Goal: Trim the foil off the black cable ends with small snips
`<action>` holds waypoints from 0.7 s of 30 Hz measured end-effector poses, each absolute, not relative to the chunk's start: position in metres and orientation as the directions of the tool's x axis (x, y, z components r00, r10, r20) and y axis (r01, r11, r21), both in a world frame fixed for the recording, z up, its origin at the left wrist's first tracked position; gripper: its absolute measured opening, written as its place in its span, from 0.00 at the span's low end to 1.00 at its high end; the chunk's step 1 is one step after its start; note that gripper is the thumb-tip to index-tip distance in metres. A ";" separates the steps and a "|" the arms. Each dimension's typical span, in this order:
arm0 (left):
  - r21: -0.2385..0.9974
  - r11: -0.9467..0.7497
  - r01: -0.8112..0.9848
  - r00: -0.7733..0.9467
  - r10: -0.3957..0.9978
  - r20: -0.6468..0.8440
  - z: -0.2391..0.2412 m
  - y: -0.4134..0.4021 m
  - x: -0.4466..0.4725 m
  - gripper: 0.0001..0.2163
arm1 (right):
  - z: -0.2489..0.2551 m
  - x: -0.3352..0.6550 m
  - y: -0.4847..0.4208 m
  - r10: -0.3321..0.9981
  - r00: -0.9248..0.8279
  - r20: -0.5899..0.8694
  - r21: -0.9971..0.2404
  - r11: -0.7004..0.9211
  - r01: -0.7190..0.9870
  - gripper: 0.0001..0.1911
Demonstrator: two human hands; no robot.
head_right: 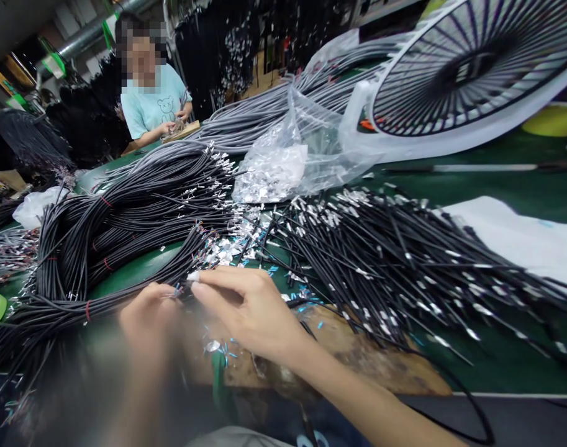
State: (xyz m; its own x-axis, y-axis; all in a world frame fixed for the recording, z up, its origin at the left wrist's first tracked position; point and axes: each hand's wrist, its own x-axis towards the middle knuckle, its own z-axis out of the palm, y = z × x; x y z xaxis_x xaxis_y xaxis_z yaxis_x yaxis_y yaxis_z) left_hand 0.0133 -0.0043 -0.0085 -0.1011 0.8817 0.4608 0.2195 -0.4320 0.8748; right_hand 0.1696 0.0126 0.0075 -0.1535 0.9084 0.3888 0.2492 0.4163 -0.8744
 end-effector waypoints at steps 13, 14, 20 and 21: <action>0.879 -0.427 0.213 -0.081 0.889 0.451 -0.006 -0.003 0.014 0.03 | 0.009 0.169 0.011 0.863 -0.291 0.412 -0.834 0.486 0.261 0.15; 0.882 -0.421 0.213 -0.082 0.892 0.445 -0.005 -0.003 0.014 0.03 | 0.009 0.169 0.011 0.866 -0.290 0.406 -0.837 0.480 0.263 0.15; 0.878 -0.422 0.225 -0.084 0.889 0.449 -0.006 -0.004 0.014 0.03 | 0.011 0.169 0.012 0.877 -0.296 0.377 -0.867 0.447 0.220 0.15; 0.874 -0.427 0.233 -0.085 0.886 0.456 -0.006 -0.004 0.014 0.04 | 0.011 0.169 0.012 0.879 -0.296 0.374 -0.870 0.444 0.217 0.14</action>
